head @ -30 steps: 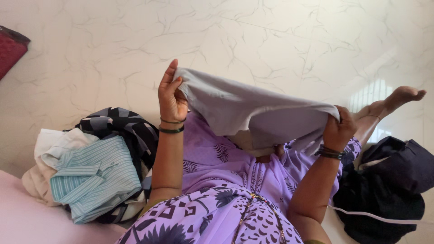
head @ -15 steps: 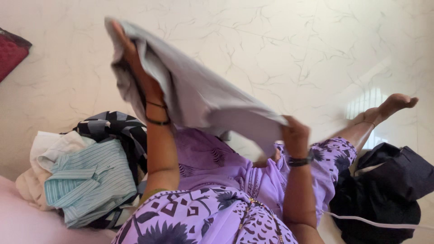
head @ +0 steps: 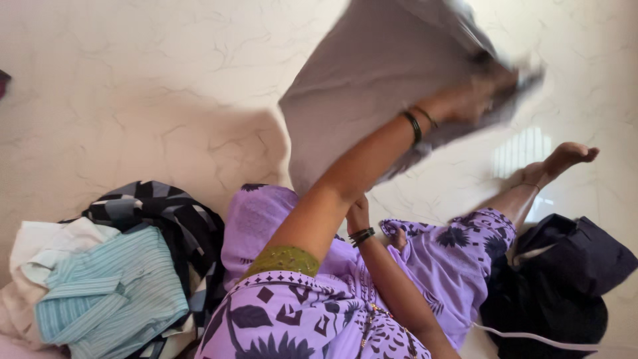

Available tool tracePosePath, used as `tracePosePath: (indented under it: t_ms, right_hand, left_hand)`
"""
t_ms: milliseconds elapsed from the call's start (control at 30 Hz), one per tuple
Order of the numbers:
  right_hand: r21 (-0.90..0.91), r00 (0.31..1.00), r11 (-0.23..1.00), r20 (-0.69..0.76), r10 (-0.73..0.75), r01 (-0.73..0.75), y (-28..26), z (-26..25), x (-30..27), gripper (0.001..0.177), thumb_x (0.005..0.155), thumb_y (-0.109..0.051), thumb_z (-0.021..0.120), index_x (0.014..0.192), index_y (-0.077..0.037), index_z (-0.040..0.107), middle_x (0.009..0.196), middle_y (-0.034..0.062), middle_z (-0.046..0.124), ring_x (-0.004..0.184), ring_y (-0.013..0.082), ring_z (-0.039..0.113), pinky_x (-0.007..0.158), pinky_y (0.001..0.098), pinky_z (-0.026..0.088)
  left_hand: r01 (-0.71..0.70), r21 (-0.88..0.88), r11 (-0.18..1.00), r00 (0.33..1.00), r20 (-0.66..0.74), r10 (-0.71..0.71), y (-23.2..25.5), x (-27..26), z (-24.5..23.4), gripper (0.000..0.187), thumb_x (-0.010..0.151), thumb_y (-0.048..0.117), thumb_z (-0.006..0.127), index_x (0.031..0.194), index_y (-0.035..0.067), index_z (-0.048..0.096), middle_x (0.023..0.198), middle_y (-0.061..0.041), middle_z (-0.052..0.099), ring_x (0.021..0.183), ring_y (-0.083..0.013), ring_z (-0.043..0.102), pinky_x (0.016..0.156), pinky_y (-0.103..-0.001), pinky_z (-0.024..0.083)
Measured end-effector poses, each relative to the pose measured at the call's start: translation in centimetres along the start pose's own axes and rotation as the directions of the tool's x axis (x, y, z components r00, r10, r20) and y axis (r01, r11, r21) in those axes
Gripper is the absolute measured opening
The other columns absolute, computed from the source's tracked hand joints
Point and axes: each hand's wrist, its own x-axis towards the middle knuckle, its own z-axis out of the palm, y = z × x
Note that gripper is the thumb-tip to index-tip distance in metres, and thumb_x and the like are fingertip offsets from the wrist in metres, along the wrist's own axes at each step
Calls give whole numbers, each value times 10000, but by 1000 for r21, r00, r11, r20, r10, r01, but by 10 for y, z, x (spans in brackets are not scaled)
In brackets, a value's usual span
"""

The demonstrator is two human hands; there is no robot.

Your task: The person folds a light blue striped shirt on the floor, smoothing it out, folding the sleeves, and then folding the body into a compact rectangle. They then pick up a grey t-shirt, lay it flat, and begin to smooth it out.

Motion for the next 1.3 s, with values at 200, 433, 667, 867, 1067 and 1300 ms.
tracePosePath:
  t_ms: [200,433,667,867,1067,1300]
  right_hand:
    - [436,812,804,-235,535,-404,47,-70,18,242,961,-120,486,1168,-27,571,983,132,644,895,340,645,803,548,561]
    - [483,709,777,-373,599,-403,39,-99,22,270,942,-257,606,1151,-88,592,1036,105,660,986,347,656,841,585,561]
    - [83,655,678,-200,729,-730,57,-69,9,310,869,-226,772,1020,-19,598,851,193,651,744,339,680,721,495,617]
    - [256,814,878,-337,473,-405,49,-91,19,260,879,-194,726,1060,-47,611,835,122,600,668,293,597,560,432,492]
    - [-873,600,458,-277,-751,170,14,-91,-3,713,892,-170,823,1437,50,420,1249,234,531,1112,383,544,926,428,436]
    - [-805,957,549,75,-282,225,22,-55,-4,432,830,-231,798,1187,-26,666,1085,169,725,1042,326,691,877,410,532]
  left_hand:
    - [-1,-163,987,990,140,24,-65,-90,37,541,948,216,666,1450,80,518,1479,-200,555,1359,-343,529,1153,-434,428]
    - [783,190,593,612,-65,-788,-180,-336,-42,641,882,401,692,1427,123,504,1401,-195,598,1327,-419,506,1108,-532,416]
    - [928,230,295,294,37,-955,-145,-359,-16,861,642,625,873,1192,-2,658,1226,-231,684,1155,-366,669,967,-441,556]
    - [942,-192,275,291,60,-955,-108,-347,19,671,641,421,878,1132,-4,708,1166,-256,720,1087,-383,711,941,-426,562]
    - [789,-363,496,387,-334,-860,-72,-352,43,637,814,370,792,1270,6,538,1121,-279,704,1035,-455,675,867,-506,544]
    - [208,-900,-384,384,436,-814,-8,-380,75,546,862,595,569,1207,172,561,874,-84,690,739,-266,688,631,-441,600]
